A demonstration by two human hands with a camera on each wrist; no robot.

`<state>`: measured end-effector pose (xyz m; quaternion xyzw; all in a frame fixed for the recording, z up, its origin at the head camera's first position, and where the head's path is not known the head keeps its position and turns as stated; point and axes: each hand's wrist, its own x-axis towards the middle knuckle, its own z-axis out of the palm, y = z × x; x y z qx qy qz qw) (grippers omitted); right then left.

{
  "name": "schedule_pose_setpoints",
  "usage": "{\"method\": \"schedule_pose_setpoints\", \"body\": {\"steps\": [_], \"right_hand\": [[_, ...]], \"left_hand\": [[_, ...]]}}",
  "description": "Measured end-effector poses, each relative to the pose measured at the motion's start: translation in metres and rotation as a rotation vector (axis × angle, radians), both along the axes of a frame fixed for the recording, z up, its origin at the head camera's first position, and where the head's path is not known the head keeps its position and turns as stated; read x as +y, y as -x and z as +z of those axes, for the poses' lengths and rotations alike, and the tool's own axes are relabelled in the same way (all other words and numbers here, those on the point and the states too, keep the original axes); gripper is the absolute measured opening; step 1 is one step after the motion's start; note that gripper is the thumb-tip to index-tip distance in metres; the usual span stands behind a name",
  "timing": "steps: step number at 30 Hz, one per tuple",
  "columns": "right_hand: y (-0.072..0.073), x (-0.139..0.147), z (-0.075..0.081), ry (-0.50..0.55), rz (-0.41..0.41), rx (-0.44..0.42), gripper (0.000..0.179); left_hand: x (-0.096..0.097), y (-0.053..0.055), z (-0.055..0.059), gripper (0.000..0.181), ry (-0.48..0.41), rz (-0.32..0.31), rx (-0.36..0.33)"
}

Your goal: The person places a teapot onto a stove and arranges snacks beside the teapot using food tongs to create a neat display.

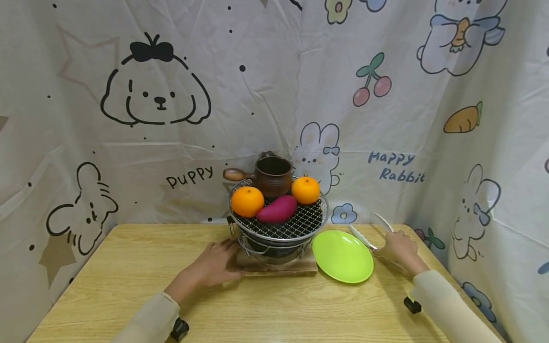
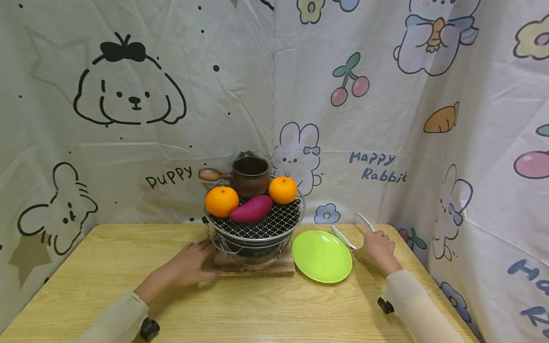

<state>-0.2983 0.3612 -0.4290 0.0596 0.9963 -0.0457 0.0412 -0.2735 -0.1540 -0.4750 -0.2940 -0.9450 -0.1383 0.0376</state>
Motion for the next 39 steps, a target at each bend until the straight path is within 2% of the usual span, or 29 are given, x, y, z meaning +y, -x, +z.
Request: {"method": "schedule_pose_setpoints", "body": {"steps": [11,25,34,39], "right_hand": [[0.001,-0.001,-0.001,0.0,0.004,-0.024,0.048],[0.001,0.0,-0.007,-0.016,0.013,-0.028,0.059],[0.0,0.001,-0.015,-0.045,0.045,0.024,0.055],[0.001,0.002,-0.017,-0.037,0.039,0.012,0.057]], "left_hand": [[0.001,0.001,-0.002,0.079,-0.019,0.019,-0.035],[0.002,-0.001,-0.001,0.078,-0.031,0.017,-0.024],[0.002,0.0,-0.003,0.078,-0.018,0.023,-0.027],[0.002,-0.001,-0.001,0.078,-0.017,0.02,-0.03]]}}
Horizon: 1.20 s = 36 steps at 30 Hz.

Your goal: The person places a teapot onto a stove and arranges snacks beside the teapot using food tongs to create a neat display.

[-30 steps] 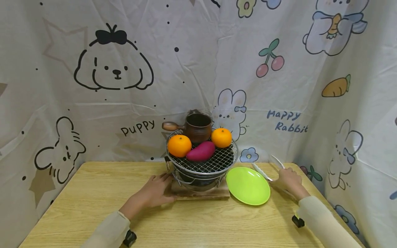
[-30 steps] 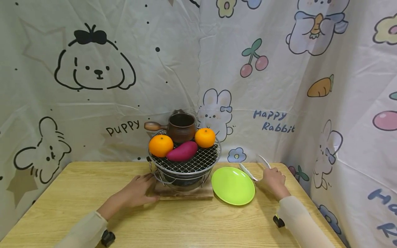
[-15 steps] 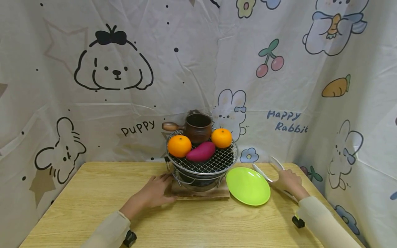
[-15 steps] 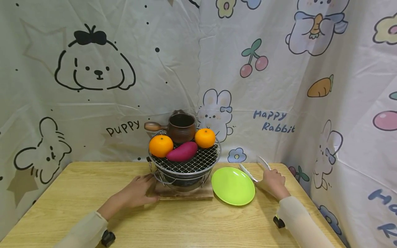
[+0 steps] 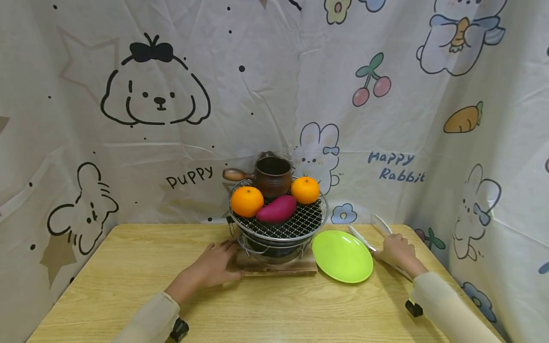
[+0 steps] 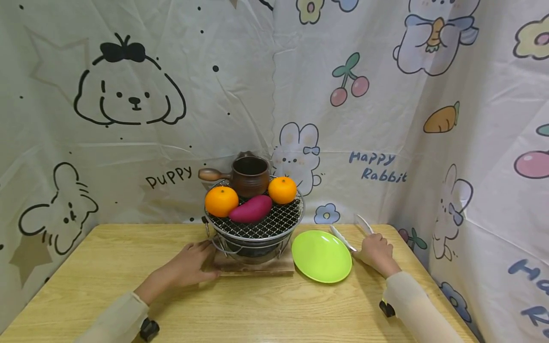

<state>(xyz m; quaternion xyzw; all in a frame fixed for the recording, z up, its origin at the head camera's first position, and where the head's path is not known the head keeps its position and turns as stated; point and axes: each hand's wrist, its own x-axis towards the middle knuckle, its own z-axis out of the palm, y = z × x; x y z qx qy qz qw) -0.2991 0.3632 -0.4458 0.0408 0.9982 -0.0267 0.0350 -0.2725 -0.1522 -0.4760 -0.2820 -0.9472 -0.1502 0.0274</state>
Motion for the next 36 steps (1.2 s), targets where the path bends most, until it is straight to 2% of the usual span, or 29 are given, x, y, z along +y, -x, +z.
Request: {"method": "schedule_pose_setpoints", "body": {"steps": [10,16,22,28,36], "right_hand": [[0.0027,0.0036,-0.0002,0.039,0.006,-0.052,0.053],[0.0015,0.0086,-0.0035,0.051,-0.019,-0.112,0.061],[0.0031,0.0079,-0.0021,0.048,-0.011,-0.123,0.065],[0.0059,0.0054,-0.0015,0.056,-0.029,-0.142,0.062],[0.004,0.0032,0.0001,0.058,-0.035,-0.14,0.065]], "left_hand": [[0.0012,0.0016,0.0002,0.079,0.003,0.0,-0.014],[0.0032,0.0036,-0.002,0.082,0.03,-0.007,-0.018],[0.0032,0.0058,-0.0009,0.082,0.027,-0.002,-0.001],[0.0006,0.0029,-0.0016,0.08,0.023,0.002,0.011],[-0.0006,0.0003,0.0014,0.082,0.008,0.008,-0.024]]}}
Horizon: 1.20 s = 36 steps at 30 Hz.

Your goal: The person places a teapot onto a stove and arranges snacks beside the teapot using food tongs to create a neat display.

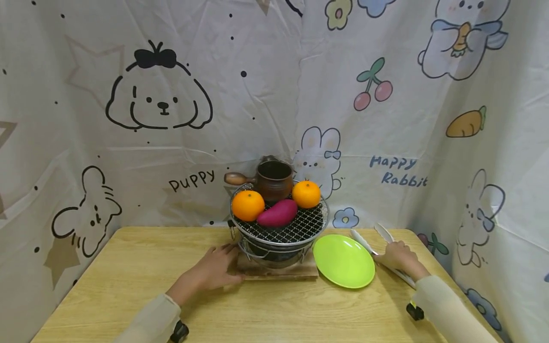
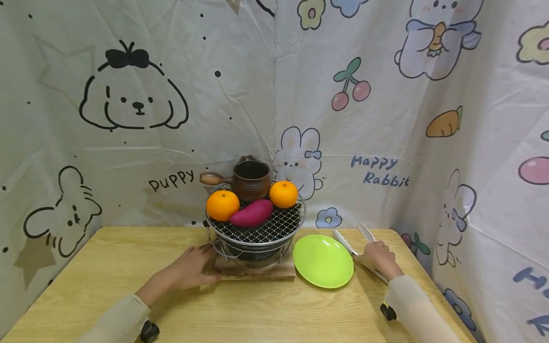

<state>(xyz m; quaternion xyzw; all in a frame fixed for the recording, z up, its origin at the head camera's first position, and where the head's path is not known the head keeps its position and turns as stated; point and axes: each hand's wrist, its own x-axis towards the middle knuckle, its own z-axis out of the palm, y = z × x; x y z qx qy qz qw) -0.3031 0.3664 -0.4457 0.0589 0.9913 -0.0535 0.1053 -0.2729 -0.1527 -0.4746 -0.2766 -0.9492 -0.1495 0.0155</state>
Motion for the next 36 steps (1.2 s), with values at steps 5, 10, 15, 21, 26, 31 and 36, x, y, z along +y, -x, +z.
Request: {"method": "schedule_pose_setpoints", "body": {"steps": [5,10,15,21,26,31,36], "right_hand": [[0.0011,0.0016,-0.0016,0.0,-0.009,-0.001,0.067],[0.0042,0.0016,-0.0033,-0.011,-0.014,-0.008,0.067],[0.0025,0.002,-0.0041,-0.01,0.001,-0.011,0.075],[0.0007,0.0009,-0.0032,-0.014,0.021,-0.001,0.08],[0.0022,0.0006,0.0008,-0.016,0.021,-0.02,0.079],[0.0035,0.0014,0.002,-0.01,0.014,-0.03,0.079],[0.0008,0.0022,-0.0005,0.002,0.015,-0.026,0.074]], "left_hand": [[0.0008,0.0014,-0.0008,0.082,-0.002,-0.005,0.007],[0.0001,0.0026,-0.0035,0.083,0.0,-0.017,0.036],[-0.0002,0.0026,-0.0051,0.083,0.0,-0.013,0.047],[-0.0004,0.0023,-0.0064,0.081,-0.013,-0.007,0.037],[0.0002,0.001,-0.0044,0.08,-0.015,0.003,0.018],[0.001,0.0006,-0.0017,0.079,-0.017,0.011,0.018],[0.0016,-0.0008,-0.0004,0.078,-0.031,0.004,0.024]]}}
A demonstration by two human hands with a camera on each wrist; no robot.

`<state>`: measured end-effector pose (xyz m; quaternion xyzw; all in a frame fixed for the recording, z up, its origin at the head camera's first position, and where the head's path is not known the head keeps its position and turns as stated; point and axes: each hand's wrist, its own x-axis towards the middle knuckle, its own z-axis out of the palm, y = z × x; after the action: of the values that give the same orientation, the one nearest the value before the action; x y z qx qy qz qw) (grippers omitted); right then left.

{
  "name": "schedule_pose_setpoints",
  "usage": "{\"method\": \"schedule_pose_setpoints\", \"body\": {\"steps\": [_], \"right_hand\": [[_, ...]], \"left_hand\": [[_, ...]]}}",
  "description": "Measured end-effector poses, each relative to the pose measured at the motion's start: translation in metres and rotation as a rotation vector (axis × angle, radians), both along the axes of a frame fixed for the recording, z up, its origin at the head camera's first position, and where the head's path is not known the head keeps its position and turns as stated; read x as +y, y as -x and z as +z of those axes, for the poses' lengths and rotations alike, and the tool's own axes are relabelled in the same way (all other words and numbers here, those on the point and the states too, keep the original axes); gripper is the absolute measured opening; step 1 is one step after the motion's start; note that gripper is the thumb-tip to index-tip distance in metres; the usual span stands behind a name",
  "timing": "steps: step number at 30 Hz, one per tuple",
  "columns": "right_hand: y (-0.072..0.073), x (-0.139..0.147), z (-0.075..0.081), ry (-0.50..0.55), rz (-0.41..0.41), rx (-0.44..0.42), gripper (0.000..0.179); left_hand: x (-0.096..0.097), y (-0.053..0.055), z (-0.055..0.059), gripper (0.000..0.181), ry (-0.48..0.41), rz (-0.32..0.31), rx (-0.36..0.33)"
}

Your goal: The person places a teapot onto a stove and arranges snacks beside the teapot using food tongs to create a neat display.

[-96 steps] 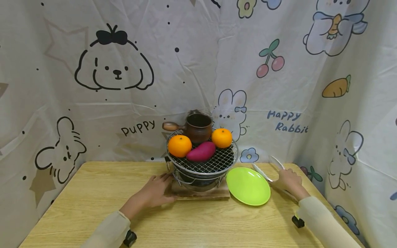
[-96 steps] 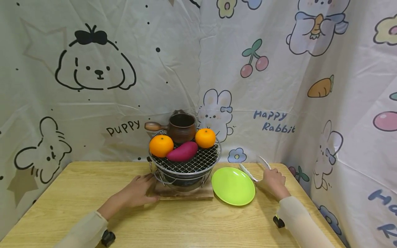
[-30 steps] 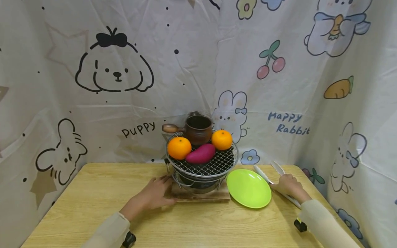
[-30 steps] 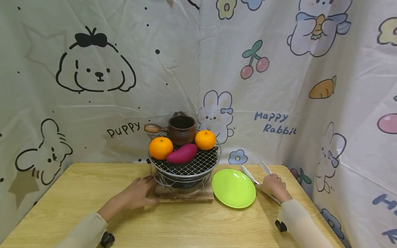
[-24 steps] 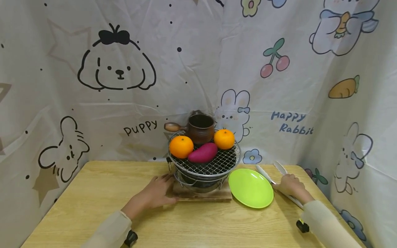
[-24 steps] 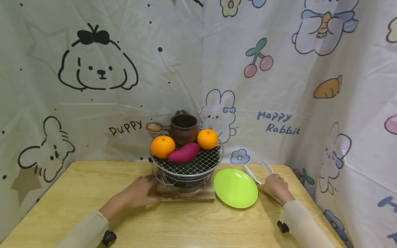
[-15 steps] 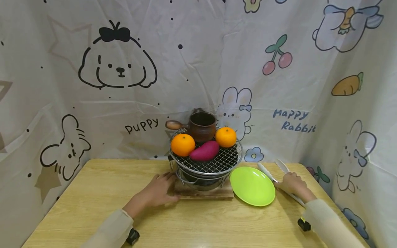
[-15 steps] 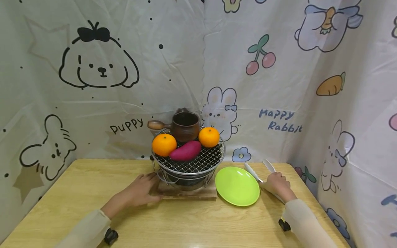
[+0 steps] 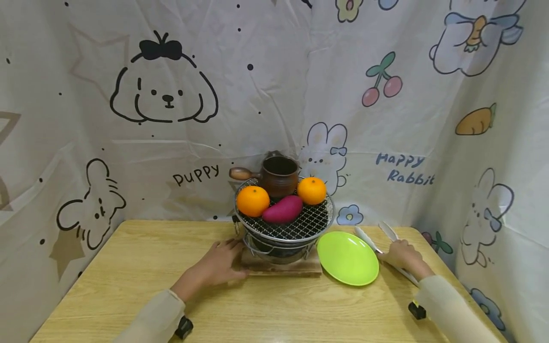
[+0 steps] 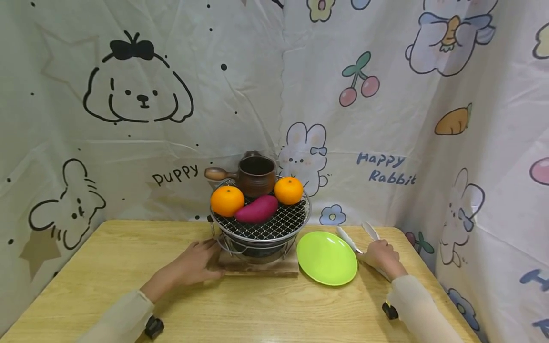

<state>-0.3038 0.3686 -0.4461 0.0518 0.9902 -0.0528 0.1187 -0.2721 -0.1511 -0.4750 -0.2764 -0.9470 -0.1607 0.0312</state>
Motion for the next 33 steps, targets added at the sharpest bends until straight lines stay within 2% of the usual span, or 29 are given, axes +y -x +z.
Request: {"method": "schedule_pose_setpoints", "body": {"steps": [7,13,18,23,33], "right_hand": [[-0.001,-0.002,-0.004,-0.002,-0.017,0.008,0.078],[0.002,-0.006,-0.001,-0.004,-0.02,0.02,0.083],[0.003,-0.011,0.004,0.019,-0.022,0.058,0.092],[0.004,-0.014,0.004,0.05,-0.036,0.062,0.096],[0.007,-0.013,0.005,0.095,-0.026,0.074,0.099]], "left_hand": [[-0.001,0.001,-0.002,0.079,0.008,0.002,0.009],[-0.002,0.005,-0.002,0.078,0.005,0.013,0.004],[-0.004,0.007,-0.002,0.078,0.005,0.02,-0.003],[-0.005,0.005,-0.003,0.079,0.005,0.019,-0.025],[-0.007,0.006,0.0,0.08,0.02,0.013,0.003]]}}
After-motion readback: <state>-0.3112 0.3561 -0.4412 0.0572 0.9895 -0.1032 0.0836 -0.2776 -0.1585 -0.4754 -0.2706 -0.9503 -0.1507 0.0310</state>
